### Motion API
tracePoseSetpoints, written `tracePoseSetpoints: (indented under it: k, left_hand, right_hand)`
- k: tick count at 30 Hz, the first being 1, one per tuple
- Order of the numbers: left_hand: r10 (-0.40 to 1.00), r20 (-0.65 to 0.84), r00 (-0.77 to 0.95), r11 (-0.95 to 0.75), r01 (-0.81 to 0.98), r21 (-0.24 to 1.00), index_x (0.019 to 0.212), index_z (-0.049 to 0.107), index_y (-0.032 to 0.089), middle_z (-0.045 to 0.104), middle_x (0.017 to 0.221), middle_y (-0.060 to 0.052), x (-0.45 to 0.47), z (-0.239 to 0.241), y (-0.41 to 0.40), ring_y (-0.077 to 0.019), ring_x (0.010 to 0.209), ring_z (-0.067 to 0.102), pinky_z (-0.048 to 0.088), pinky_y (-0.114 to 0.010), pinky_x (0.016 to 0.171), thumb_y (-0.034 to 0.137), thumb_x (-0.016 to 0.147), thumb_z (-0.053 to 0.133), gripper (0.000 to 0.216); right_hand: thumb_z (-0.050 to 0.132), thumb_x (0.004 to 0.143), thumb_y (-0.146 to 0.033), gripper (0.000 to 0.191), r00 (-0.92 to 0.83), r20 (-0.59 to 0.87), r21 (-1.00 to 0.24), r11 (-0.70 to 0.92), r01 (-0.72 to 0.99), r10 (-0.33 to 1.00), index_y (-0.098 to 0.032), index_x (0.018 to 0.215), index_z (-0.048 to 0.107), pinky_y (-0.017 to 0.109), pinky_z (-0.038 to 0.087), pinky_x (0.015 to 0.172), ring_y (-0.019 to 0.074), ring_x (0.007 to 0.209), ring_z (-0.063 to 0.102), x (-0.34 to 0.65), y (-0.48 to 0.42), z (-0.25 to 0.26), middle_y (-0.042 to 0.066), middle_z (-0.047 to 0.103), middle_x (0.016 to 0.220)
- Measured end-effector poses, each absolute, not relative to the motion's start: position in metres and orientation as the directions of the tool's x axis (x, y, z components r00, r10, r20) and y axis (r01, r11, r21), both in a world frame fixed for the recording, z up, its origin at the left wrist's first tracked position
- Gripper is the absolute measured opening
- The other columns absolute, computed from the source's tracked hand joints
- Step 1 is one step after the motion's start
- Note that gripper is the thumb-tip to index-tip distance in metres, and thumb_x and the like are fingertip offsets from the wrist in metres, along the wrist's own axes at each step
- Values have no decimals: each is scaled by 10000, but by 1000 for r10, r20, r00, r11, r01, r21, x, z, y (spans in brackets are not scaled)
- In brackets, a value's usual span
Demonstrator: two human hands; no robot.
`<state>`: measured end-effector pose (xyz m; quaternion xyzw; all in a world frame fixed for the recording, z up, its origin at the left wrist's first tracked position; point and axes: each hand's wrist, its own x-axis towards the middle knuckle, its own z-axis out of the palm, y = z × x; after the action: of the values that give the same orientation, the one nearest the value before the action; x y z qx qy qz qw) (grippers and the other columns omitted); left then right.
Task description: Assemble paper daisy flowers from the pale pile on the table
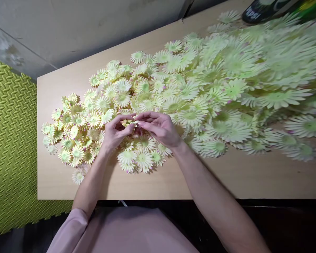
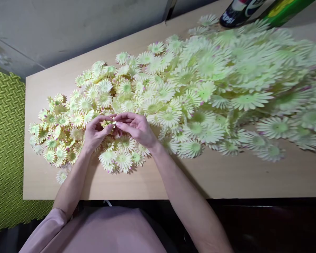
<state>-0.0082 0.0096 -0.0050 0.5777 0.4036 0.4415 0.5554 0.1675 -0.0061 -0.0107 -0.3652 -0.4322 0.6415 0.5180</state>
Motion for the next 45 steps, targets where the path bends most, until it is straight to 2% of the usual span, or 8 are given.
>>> tracePoseSetpoints:
  k: [9, 13, 16, 19, 22, 30, 39, 45]
  left_hand:
    - [939, 116, 324, -132, 27, 991, 988, 672, 192, 728, 1125, -95, -10, -5, 7, -99, 730, 662, 508, -191, 558, 401, 797, 746, 293]
    - [926, 78, 369, -71, -33, 997, 1144, 489, 275, 708, 1165, -74, -7, -1, 2, -59, 598, 587, 474, -200, 503, 435, 768, 770, 496]
    - [939, 69, 338, -54, -55, 997, 1043, 409, 277, 688, 1220, -86, -4, -1, 0, -41, 560, 540, 461, -200, 488, 451, 733, 795, 525]
    - [954, 90, 285, -104, 34, 994, 901, 432, 231, 707, 914, -25, -3, -2, 1, -53, 566, 547, 454, -198, 509, 469, 799, 727, 393]
    - [962, 159, 221, -192, 138, 972, 794, 456, 208, 498, 593, 59, -4, -4, 3, -53, 501, 466, 372, -190, 471, 466, 877, 633, 324]
    - [974, 189, 127, -211, 191, 959, 784, 459, 219, 388, 558, 68, -7, -10, 8, -59, 464, 341, 292, -222, 446, 480, 915, 572, 313]
    - [990, -71, 124, 84, -105, 991, 857, 419, 239, 472, 782, 32, -5, -10, 8, -65, 614, 491, 560, -253, 586, 518, 908, 565, 320]
    - [981, -136, 141, 172, -286, 943, 900, 369, 250, 568, 868, -1, -19, -11, 17, -89, 671, 625, 531, -240, 510, 480, 927, 534, 285]
  right_hand:
    - [773, 770, -253, 184, -170, -47, -935, -103, -339, 984, -203, 919, 677, 240, 618, 653, 121, 722, 682, 167, -6, -12, 12, 707, 855]
    - [784, 750, -277, 216, -139, -31, -954, -70, -290, 990, -206, 896, 642, 230, 606, 614, 130, 726, 674, 165, -7, -8, 10, 688, 830]
    - [786, 747, -310, 246, -139, -17, -964, -53, -261, 990, -207, 896, 619, 227, 585, 553, 130, 672, 665, 163, -9, -5, 8, 681, 791]
    - [788, 749, -318, 262, -153, -4, -960, -47, -278, 988, -214, 905, 605, 247, 598, 598, 126, 665, 663, 161, -9, -6, 2, 687, 790]
    - [791, 753, -309, 267, -139, 17, -962, -22, -272, 990, -222, 917, 598, 250, 593, 605, 121, 649, 656, 161, -9, -6, -10, 680, 774]
    - [779, 761, -351, 275, -120, 56, -964, 22, -264, 991, -226, 895, 573, 285, 566, 594, 121, 599, 615, 163, -7, -5, -18, 641, 737]
    - [800, 626, -312, 405, -58, -79, -858, -97, -503, 995, -259, 763, 423, 235, 461, 486, 111, 621, 552, 168, -3, -3, -39, 571, 765]
    - [698, 738, -465, 281, 34, -20, -855, 0, -519, 999, -284, 738, 483, 415, 569, 748, 177, 713, 600, 185, -2, -5, -18, 596, 744]
